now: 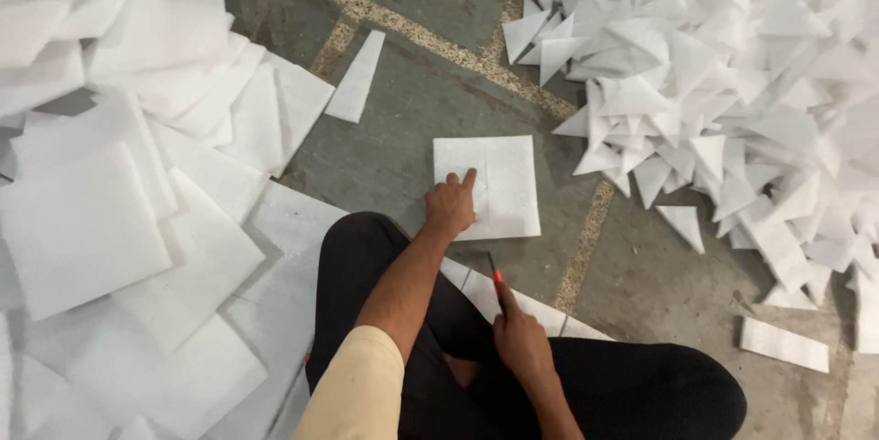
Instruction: The person sits on the floor and repeatedly cuts square white foam sheets into smaller pieces using a red utility knife. Cut pieces are placed into a growing pile to the right.
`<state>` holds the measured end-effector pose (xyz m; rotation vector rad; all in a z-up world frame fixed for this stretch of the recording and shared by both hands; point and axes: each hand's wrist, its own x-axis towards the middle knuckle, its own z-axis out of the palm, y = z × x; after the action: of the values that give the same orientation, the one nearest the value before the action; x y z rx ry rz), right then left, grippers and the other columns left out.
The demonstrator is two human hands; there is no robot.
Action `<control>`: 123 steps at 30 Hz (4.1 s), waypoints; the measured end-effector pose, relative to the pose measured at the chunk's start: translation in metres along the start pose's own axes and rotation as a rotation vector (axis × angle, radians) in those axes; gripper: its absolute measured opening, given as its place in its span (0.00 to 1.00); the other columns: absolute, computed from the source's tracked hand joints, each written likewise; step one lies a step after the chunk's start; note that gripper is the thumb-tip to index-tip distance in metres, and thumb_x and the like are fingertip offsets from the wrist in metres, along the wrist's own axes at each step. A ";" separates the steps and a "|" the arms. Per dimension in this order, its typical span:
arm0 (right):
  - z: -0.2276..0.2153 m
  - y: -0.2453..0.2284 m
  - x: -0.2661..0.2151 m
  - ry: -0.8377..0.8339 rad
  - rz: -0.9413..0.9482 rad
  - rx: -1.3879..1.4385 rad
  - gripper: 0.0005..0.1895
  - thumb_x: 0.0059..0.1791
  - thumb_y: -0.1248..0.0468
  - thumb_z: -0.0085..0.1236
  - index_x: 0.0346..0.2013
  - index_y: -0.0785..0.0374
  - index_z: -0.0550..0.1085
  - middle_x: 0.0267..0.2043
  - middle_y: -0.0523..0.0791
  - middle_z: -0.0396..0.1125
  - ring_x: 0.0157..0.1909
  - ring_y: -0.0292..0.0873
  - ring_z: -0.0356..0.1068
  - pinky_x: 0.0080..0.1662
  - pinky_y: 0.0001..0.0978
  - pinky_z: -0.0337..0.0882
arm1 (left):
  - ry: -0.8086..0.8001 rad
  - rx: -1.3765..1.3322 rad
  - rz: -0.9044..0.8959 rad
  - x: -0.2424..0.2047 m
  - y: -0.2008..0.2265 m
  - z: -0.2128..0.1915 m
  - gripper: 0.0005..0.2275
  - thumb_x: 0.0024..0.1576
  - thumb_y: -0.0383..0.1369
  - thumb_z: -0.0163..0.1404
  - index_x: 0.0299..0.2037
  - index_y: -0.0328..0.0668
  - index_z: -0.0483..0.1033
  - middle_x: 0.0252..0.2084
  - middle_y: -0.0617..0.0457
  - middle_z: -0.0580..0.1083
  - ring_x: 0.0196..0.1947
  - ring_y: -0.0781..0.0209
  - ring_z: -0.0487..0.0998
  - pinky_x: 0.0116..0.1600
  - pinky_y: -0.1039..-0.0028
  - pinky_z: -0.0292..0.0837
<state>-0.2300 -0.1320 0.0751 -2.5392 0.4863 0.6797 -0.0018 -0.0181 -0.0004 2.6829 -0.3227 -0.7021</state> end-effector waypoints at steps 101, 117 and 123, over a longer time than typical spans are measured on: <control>-0.043 0.146 0.060 0.679 -0.063 1.169 0.15 0.55 0.52 0.56 0.46 0.59 0.68 0.28 0.37 0.61 0.24 0.32 0.56 0.26 0.28 0.57 | 0.308 -0.733 0.907 -0.104 0.170 -0.113 0.36 0.56 0.49 0.57 0.71 0.40 0.60 0.68 0.42 0.67 0.69 0.47 0.67 0.73 0.60 0.61; -0.019 0.131 0.058 0.512 -0.186 0.745 0.14 0.55 0.56 0.60 0.42 0.66 0.74 0.29 0.38 0.61 0.31 0.31 0.57 0.34 0.27 0.60 | 1.105 -0.046 -0.018 -0.140 -0.191 -0.095 0.37 0.52 0.36 0.63 0.73 0.43 0.58 0.74 0.44 0.61 0.75 0.43 0.56 0.71 0.28 0.37; -0.007 0.121 0.083 0.418 -0.131 0.701 0.16 0.55 0.55 0.61 0.41 0.67 0.74 0.27 0.40 0.60 0.31 0.34 0.57 0.34 0.31 0.58 | 0.779 -0.164 -0.767 -0.230 -0.348 -0.111 0.52 0.46 0.54 0.64 0.74 0.40 0.45 0.77 0.39 0.46 0.76 0.35 0.43 0.66 0.25 0.43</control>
<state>-0.2133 -0.2541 -0.0052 -1.9980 0.5654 -0.0874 -0.0962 0.3997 0.0551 2.6224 0.9402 0.1896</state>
